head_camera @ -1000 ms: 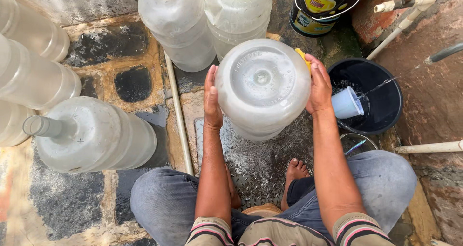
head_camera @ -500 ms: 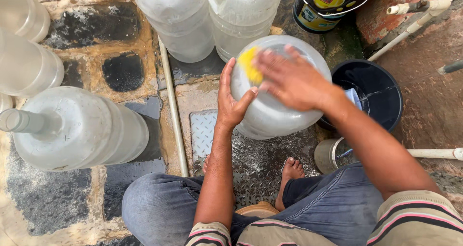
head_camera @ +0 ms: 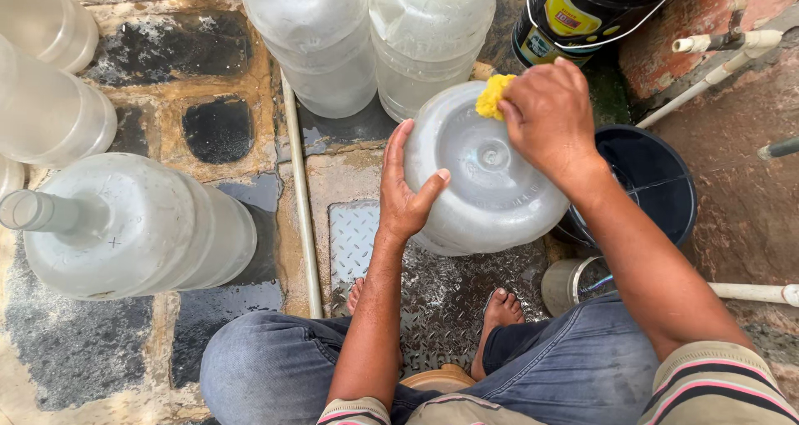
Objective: The person scrubs the exterior of a large plastic water jug with a yellow sponge while sitting on the floor. They repeatedly rinse the jug with water from a nearby bucket using a scoop and continue scrubbing different sections of the jug's surface.
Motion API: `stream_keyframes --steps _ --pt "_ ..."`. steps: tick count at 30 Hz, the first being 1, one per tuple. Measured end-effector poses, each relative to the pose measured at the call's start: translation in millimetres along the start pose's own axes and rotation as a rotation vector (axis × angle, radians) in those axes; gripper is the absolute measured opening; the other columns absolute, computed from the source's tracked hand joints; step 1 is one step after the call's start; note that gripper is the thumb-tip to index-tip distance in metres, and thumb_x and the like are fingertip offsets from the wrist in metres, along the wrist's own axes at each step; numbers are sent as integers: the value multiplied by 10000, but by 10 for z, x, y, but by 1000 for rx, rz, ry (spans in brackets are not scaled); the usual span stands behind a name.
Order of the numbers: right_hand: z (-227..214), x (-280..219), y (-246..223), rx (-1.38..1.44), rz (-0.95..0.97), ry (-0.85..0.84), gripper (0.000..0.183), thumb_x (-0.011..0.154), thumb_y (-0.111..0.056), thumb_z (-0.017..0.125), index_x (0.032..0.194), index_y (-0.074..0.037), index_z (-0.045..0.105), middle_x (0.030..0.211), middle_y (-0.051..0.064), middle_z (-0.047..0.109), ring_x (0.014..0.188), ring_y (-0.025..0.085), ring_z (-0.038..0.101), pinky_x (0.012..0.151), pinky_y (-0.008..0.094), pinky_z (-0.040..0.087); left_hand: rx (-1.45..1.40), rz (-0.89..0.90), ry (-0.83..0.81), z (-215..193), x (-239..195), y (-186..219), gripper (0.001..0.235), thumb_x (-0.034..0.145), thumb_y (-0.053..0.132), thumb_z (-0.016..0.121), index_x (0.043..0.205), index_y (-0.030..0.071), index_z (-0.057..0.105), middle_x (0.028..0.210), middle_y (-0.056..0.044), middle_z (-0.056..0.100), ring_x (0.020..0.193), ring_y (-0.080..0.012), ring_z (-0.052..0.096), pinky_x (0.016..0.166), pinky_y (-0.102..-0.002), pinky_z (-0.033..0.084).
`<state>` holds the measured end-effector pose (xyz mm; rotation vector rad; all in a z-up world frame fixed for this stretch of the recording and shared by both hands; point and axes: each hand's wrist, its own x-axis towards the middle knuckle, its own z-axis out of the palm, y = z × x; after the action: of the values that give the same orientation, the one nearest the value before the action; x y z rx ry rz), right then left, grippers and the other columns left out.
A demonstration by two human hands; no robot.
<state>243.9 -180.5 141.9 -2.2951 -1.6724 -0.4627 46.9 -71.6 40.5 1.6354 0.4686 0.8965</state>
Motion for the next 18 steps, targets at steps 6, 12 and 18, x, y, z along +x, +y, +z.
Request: stream_keyframes --steps 6,12,18 --pt "155 -78 -327 407 -216 -2 367 926 -107 717 1286 -59 662 1161 133 621 1107 330 576 993 445 454 103 116 -5 48 -3 71 788 811 279 761 1525 92 484 1642 -211 370 1540 -358 377 1276 -491 306" --pt "-51 -44 -49 -120 -10 -38 228 897 -104 689 1114 -76 753 1105 123 645 1075 307 611 925 469 478 500 236 43 -112 -30 197 298 901 273 684 1179 210 769 1587 -59 565 1537 -326 398 1334 -549 157" --pt "-291 -333 252 203 222 -69 222 948 -86 627 1138 -11 713 1146 201 660 1050 405 636 909 505 509 791 151 156 229 -256 689 384 857 483 727 1061 157 740 1322 -110 577 1304 -342 425 1209 -624 139"
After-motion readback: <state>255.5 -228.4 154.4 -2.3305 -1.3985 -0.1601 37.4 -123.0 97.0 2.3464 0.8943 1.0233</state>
